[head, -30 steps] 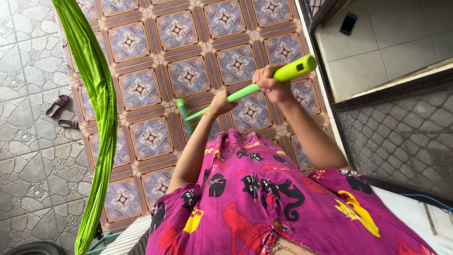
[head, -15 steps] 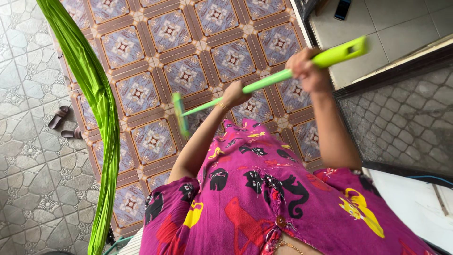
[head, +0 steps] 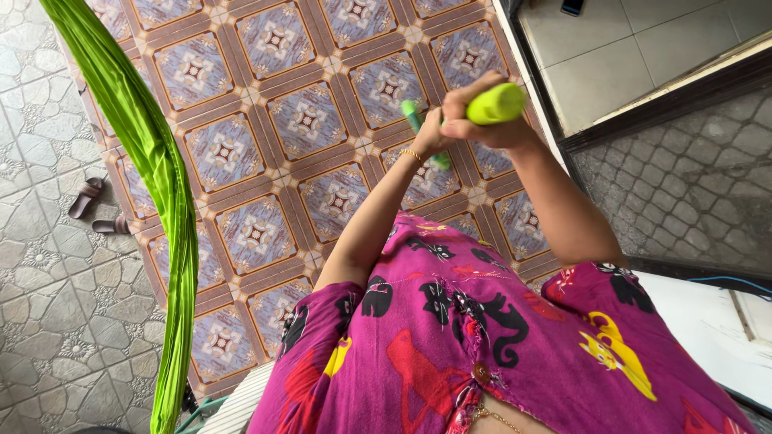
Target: The person mops a tiled floor using a long-handled mop, pushing and pulling it across the surface to clean the area.
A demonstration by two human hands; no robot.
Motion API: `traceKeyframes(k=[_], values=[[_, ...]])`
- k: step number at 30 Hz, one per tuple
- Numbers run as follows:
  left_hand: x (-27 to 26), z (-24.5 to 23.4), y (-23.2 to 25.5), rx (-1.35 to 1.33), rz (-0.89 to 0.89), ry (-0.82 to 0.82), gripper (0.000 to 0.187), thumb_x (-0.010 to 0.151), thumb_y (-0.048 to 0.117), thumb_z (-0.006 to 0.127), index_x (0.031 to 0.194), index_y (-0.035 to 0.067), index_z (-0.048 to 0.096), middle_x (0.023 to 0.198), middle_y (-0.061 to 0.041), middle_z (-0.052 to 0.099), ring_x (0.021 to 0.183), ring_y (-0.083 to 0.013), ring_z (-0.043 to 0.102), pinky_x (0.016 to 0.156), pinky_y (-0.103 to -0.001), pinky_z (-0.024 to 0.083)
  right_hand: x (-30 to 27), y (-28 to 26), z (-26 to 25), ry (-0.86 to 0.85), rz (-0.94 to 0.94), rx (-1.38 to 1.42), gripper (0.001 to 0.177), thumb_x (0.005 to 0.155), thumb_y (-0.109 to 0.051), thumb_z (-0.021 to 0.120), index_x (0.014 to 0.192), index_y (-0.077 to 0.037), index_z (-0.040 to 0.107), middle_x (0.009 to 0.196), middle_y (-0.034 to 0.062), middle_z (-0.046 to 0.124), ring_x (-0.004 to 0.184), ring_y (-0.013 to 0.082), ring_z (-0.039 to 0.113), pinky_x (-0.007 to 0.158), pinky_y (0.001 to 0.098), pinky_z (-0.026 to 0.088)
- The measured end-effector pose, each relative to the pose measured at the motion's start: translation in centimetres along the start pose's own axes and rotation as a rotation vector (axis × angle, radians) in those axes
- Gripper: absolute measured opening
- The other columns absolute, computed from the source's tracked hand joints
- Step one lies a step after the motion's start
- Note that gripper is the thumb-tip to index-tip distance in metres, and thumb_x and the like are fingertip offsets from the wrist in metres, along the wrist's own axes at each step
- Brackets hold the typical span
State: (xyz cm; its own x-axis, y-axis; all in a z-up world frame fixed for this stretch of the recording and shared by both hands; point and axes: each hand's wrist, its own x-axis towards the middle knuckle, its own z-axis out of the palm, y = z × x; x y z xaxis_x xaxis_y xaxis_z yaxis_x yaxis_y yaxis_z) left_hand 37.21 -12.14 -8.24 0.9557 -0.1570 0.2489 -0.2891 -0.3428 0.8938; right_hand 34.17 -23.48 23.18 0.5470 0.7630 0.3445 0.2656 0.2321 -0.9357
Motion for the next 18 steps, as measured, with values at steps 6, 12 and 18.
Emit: traceKeyframes(k=[6, 12, 18], values=[[-3.1, -4.4, 4.8, 0.122, -0.444, -0.153, 0.033, 0.078, 0.035, 0.077, 0.087, 0.004, 0.074, 0.093, -0.023, 0.076, 0.092, -0.0374, 0.074, 0.083, -0.046, 0.058, -0.8, 0.5, -1.9, 0.046, -0.130, 0.190, 0.023, 0.081, 0.000, 0.072, 0.064, -0.007, 0.058, 0.058, 0.0023, 0.054, 0.049, 0.0125, 0.049, 0.061, 0.0287, 0.047], [-8.1, -7.8, 1.1, 0.355, -0.426, -0.205, 0.045, 0.074, 0.038, 0.082, 0.088, -0.002, 0.067, 0.092, -0.026, 0.071, 0.089, -0.0423, 0.069, 0.081, -0.048, 0.056, -2.9, 7.1, -1.0, 0.252, -0.126, 0.412, 0.027, 0.080, -0.002, 0.066, 0.062, -0.010, 0.047, 0.054, -0.0007, 0.046, 0.051, 0.0127, 0.043, 0.065, 0.0315, 0.048], [-16.1, -11.5, -4.6, 0.414, -0.602, -0.247, 0.036, 0.074, 0.035, 0.078, 0.088, 0.002, 0.072, 0.091, -0.024, 0.073, 0.088, -0.0402, 0.072, 0.080, -0.048, 0.058, -6.4, 14.3, 4.3, 0.340, 0.090, 0.339, 0.025, 0.087, -0.008, 0.063, 0.068, -0.015, 0.050, 0.060, -0.0014, 0.050, 0.060, 0.0117, 0.050, 0.079, 0.0351, 0.054]])
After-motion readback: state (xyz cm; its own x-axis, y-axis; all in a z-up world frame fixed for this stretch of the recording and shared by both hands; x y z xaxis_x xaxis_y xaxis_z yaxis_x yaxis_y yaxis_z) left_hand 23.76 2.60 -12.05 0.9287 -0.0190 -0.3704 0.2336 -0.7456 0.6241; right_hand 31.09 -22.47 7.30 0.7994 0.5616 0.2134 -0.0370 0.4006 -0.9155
